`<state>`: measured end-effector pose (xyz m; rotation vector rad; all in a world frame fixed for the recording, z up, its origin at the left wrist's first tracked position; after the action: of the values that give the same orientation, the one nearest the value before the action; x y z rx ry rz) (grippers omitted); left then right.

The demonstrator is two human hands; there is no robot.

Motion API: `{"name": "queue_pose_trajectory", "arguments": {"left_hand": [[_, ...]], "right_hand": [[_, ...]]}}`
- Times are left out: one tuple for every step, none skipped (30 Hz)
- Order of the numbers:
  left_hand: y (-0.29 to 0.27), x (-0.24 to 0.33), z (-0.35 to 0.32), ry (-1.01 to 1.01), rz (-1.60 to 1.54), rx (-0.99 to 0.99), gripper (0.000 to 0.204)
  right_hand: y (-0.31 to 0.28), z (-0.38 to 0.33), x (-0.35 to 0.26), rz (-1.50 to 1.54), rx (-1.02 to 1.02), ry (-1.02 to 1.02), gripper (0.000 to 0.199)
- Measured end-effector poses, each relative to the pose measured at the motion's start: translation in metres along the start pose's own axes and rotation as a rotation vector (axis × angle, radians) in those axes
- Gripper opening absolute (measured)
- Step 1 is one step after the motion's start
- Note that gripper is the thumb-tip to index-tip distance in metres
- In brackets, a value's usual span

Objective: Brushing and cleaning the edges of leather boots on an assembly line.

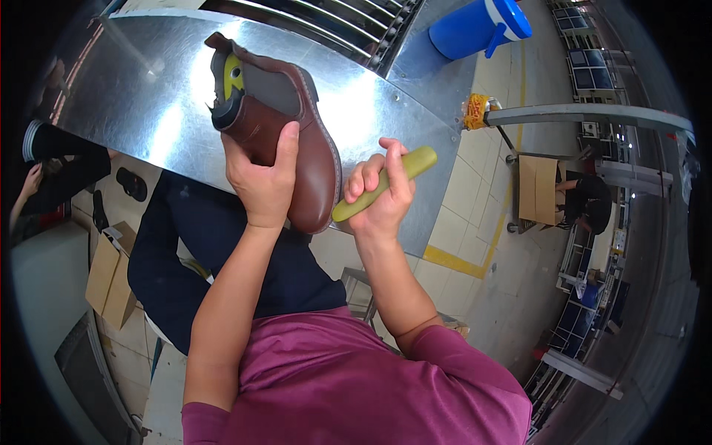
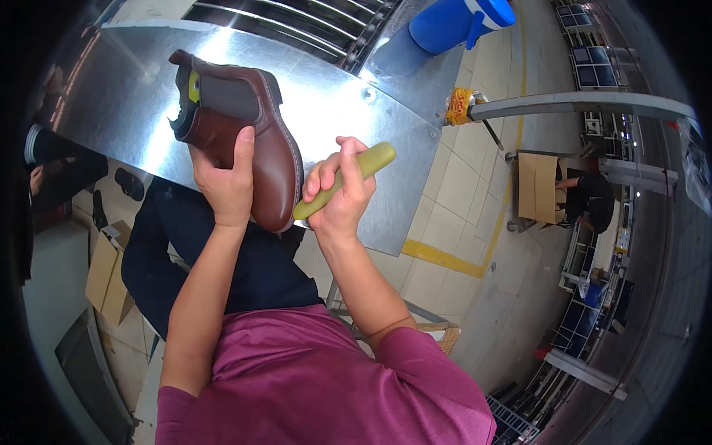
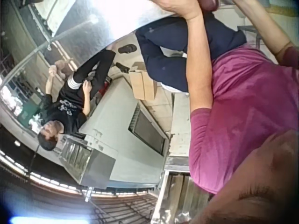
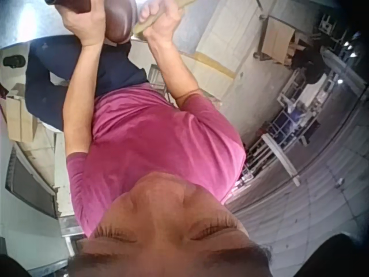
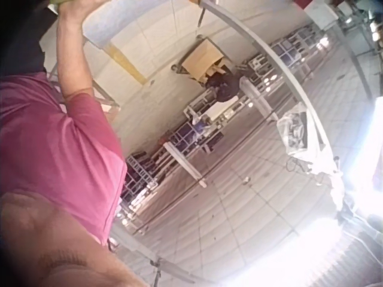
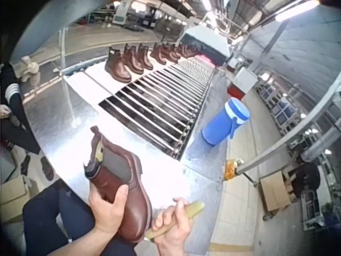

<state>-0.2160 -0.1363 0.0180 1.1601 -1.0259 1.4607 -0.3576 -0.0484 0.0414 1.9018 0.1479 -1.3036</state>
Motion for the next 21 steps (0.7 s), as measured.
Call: {"name": "queue_pose_trajectory", "arguments": {"left_hand": [[0.001, 0.000, -0.001, -0.011, 0.001, -0.009, 0.058], [0.002, -0.001, -0.001, -0.016, 0.008, -0.006, 0.058], [0.004, 0.000, -0.002, 0.006, 0.014, -0.015, 0.055], [0.005, 0.002, -0.001, 0.032, 0.018, -0.022, 0.053], [0.005, 0.003, 0.000, 0.020, 0.024, -0.043, 0.055], [0.005, 0.000, 0.001, 0.020, 0.030, -0.037, 0.055], [0.007, 0.000, 0.004, 0.056, 0.043, -0.044, 0.066], [0.007, 0.001, 0.007, 0.092, 0.057, -0.049, 0.077], [0.007, 0.001, 0.010, 0.105, 0.117, -0.085, 0.084], [0.009, 0.007, 0.017, 0.150, 0.160, -0.124, 0.084], [0.008, 0.010, 0.026, 0.166, 0.142, -0.195, 0.083], [0.005, 0.013, 0.034, 0.182, 0.125, -0.265, 0.081], [0.002, 0.025, 0.037, 0.225, 0.133, -0.342, 0.079], [0.001, 0.037, 0.038, 0.256, 0.136, -0.480, 0.073], [-0.002, 0.051, 0.040, 0.354, 0.124, -0.607, 0.071], [-0.006, 0.061, 0.040, 0.456, 0.114, -0.731, 0.069], [-0.007, 0.065, 0.036, 0.635, 0.155, -0.813, 0.067], [-0.012, 0.070, 0.027, 0.676, 0.271, -0.894, 0.069], [-0.019, 0.063, 0.019, 0.718, 0.305, -0.936, 0.064], [-0.023, 0.061, 0.013, 0.757, 0.337, -0.980, 0.060], [-0.028, 0.061, 0.005, 0.749, 0.361, -0.996, 0.056]], "right_hand": [[0.003, 0.001, 0.000, -0.021, 0.007, -0.003, 0.033], [0.003, 0.003, 0.000, -0.023, 0.008, 0.006, 0.033], [0.003, 0.004, -0.001, -0.048, 0.010, 0.010, 0.032], [0.004, 0.007, -0.001, -0.070, 0.009, 0.011, 0.031], [0.004, 0.010, 0.001, -0.068, 0.005, 0.018, 0.031], [0.002, 0.012, 0.003, -0.051, 0.010, 0.019, 0.030], [0.001, 0.014, 0.004, -0.033, 0.011, 0.019, 0.029], [0.001, 0.017, 0.005, -0.030, 0.002, 0.026, 0.029], [0.000, 0.020, 0.005, -0.056, 0.037, -0.012, 0.028], [-0.003, 0.024, 0.003, -0.081, 0.069, -0.049, 0.027], [-0.006, 0.027, -0.001, -0.103, 0.053, -0.086, 0.025], [-0.011, 0.031, -0.005, -0.092, 0.036, -0.073, 0.025], [-0.021, 0.038, -0.013, -0.136, 0.026, -0.129, 0.026], [-0.032, 0.044, -0.023, -0.183, 0.024, -0.194, 0.027], [-0.043, 0.048, -0.031, -0.176, 0.020, -0.196, 0.027], [-0.052, 0.053, -0.038, -0.283, 0.017, -0.220, 0.029], [-0.055, 0.056, -0.040, -0.386, 0.012, -0.243, 0.032], [-0.058, 0.057, -0.041, -0.372, 0.005, -0.247, 0.032], [-0.057, 0.056, -0.042, -0.427, -0.025, -0.234, 0.034], [-0.055, 0.053, -0.042, -0.484, -0.052, -0.220, 0.035], [-0.052, 0.047, -0.041, -0.498, -0.072, -0.195, 0.037]]}}
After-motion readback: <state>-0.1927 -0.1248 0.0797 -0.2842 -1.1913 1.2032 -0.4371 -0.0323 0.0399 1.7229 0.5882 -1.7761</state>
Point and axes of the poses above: each hand's wrist, its own z-axis towards the middle knuckle, its own y-axis out of the palm, x = y × z, the point moved 3 cm from there along z, towards the middle knuckle, and after that the axes turned 6 degrees about -y, right-handed, at the moved point
